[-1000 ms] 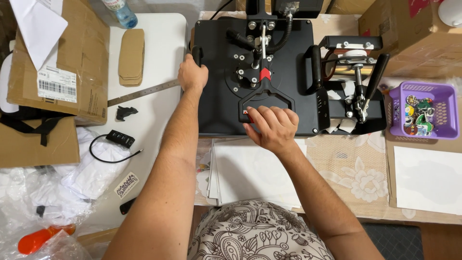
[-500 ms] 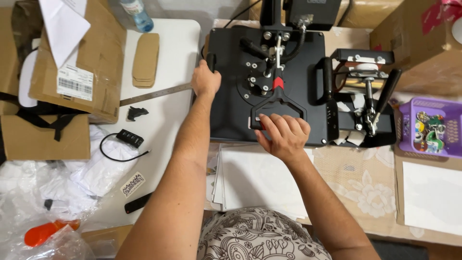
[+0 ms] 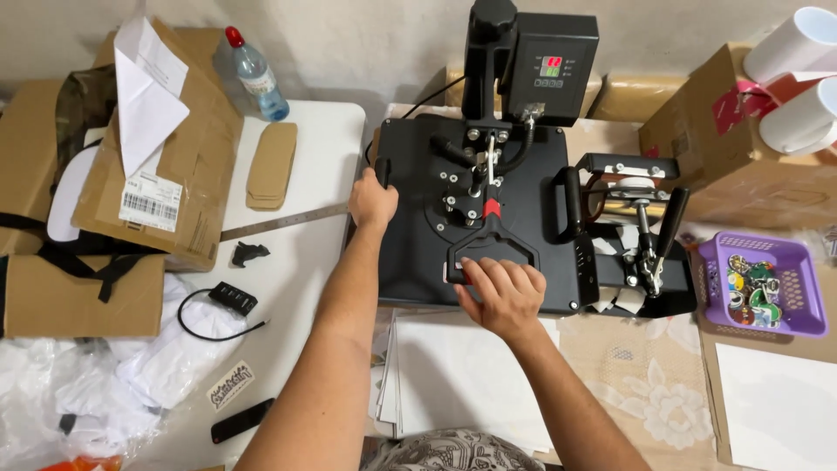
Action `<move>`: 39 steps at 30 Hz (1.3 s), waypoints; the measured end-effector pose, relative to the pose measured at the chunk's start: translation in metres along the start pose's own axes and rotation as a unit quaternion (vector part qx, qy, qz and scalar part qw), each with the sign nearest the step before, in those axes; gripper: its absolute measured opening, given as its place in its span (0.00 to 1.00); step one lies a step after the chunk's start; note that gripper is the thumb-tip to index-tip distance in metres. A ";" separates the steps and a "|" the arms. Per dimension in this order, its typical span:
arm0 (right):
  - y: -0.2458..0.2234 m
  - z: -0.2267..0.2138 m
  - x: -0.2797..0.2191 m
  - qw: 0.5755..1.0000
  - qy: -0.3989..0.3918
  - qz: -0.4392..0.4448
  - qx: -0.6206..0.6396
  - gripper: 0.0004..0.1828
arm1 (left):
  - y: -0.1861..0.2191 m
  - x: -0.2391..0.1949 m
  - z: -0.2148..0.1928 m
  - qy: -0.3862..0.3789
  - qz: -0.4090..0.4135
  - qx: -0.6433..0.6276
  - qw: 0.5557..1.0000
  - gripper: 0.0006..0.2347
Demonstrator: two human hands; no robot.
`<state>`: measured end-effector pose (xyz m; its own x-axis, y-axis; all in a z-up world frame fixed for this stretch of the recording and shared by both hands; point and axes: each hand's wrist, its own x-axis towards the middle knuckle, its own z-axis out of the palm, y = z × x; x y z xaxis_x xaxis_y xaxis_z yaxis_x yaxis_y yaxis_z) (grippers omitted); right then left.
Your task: Operating a heat press machine to transfer designs onto white sheets of fabric or paper.
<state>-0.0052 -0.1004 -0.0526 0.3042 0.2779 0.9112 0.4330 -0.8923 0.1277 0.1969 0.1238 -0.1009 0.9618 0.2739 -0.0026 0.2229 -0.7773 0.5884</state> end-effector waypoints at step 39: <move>-0.002 0.000 0.001 1.000 -0.008 0.005 0.008 0.19 | -0.001 -0.003 -0.001 0.019 0.014 -0.005 1.000 0.13</move>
<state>-0.0056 -0.0986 -0.0524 0.3222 0.2747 0.9059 0.4425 -0.8897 0.1124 0.1935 0.1247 -0.1009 0.9611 0.2727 0.0443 0.1936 -0.7790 0.5963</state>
